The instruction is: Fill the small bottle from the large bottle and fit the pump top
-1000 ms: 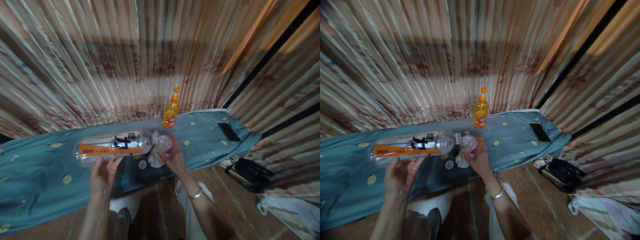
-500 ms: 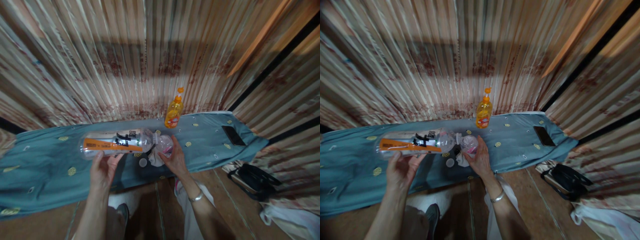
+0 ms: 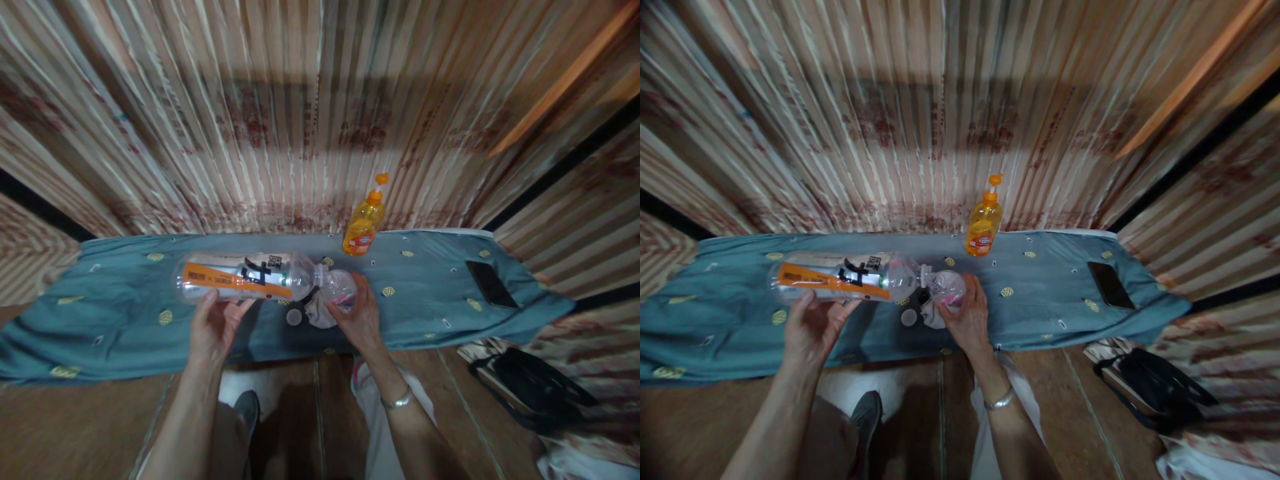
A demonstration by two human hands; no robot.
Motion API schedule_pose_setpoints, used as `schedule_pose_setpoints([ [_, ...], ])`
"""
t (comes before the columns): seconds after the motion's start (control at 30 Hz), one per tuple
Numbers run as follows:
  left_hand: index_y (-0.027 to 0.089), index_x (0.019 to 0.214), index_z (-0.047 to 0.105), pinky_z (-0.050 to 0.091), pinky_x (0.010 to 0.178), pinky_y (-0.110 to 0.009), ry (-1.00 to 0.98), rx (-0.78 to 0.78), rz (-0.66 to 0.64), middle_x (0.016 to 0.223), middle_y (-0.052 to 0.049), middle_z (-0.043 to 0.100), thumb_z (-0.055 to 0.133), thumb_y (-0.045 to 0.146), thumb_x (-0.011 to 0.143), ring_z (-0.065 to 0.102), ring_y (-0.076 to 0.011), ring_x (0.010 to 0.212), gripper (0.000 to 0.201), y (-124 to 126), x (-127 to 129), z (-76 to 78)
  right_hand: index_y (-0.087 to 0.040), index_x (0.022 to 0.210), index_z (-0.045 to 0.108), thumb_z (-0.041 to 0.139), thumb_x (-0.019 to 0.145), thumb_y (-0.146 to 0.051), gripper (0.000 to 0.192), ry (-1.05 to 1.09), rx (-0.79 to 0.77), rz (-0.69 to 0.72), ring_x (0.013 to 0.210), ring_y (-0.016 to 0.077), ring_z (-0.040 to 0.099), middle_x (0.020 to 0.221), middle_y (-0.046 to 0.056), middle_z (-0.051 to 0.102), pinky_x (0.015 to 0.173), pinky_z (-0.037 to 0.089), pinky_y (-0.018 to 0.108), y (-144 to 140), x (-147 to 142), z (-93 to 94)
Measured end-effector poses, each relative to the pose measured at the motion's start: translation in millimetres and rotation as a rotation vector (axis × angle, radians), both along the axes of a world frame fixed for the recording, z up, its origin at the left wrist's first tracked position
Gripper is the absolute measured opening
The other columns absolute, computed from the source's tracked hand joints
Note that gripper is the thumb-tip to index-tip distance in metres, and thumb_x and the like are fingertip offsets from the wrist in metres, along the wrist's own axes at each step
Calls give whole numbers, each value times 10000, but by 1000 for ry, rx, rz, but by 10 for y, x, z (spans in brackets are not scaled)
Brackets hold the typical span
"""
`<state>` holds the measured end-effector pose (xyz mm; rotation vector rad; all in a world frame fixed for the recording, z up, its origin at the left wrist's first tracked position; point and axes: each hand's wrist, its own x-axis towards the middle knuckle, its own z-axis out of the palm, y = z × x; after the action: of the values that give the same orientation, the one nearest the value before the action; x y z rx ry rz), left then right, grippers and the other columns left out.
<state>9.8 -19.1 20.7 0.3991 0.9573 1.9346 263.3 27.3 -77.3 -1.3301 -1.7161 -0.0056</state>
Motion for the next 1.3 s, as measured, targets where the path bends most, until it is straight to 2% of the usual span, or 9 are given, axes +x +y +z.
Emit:
schedule_pose_setpoints([
  [0.17, 192, 788, 709, 678, 735, -428, -9, 10, 18, 846, -31, 773, 1009, 361, 419, 741, -229, 802, 505, -53, 17, -15, -89, 1429, 452, 683, 869, -581, 780, 11, 10, 3, 1271, 376, 622, 1349, 262, 625, 1043, 539, 590, -2, 3, -30],
  [0.37, 183, 788, 706, 683, 693, -423, -15, -4, 9, 828, -40, 769, 1014, 362, 401, 737, -235, 792, 525, -81, 49, 6, -79, 1438, 451, 624, 891, -638, 802, 15, 0, 4, 1251, 374, 638, 1331, 264, 639, 1022, 554, 585, -8, 6, -46],
  [0.5, 182, 793, 709, 682, 713, -451, -20, 5, 10, 828, -41, 770, 1015, 353, 396, 739, -238, 795, 529, -73, 53, 22, -76, 1479, 420, 620, 878, -691, 882, -2, 10, 9, 1271, 376, 626, 1360, 269, 627, 1042, 538, 595, 3, 3, -53],
  [0.7, 183, 791, 710, 683, 689, -420, -20, -5, 5, 811, -40, 761, 1018, 371, 389, 734, -233, 779, 541, -68, 37, 14, -65, 1507, 391, 584, 876, -754, 955, -13, 45, 8, 1282, 376, 625, 1394, 280, 608, 1048, 540, 580, 17, 2, -47],
  [0.87, 181, 798, 716, 678, 748, -446, -20, 18, -23, 850, -58, 771, 1019, 369, 391, 734, -241, 794, 540, -56, 54, 42, -64, 1508, 394, 616, 859, -744, 966, -10, 17, 11, 1280, 388, 623, 1400, 283, 604, 1045, 536, 597, 6, 25, -37],
  [1.0, 188, 842, 727, 678, 688, -403, 0, 3, -33, 842, -49, 771, 1013, 377, 409, 732, -233, 755, 552, -42, 37, 26, -79, 1512, 388, 660, 853, -692, 940, 0, -22, 5, 1305, 376, 610, 1416, 273, 598, 1079, 513, 594, -10, 38, -32],
  [1.17, 209, 933, 745, 675, 761, -407, 37, 47, -70, 931, -50, 780, 971, 370, 509, 743, -253, 872, 506, -41, -11, -21, -76, 1477, 424, 695, 843, -641, 892, 8, -30, -7, 1290, 364, 628, 1387, 269, 624, 1067, 531, 567, -24, 38, -15],
  [1.3, 237, 914, 761, 673, 652, -339, 74, 15, -58, 888, -30, 770, 965, 395, 499, 732, -230, 806, 488, -52, -40, -31, -80, 1453, 446, 711, 834, -612, 857, 6, -59, -8, 1291, 362, 630, 1376, 267, 633, 1067, 532, 567, -34, 40, -3],
])
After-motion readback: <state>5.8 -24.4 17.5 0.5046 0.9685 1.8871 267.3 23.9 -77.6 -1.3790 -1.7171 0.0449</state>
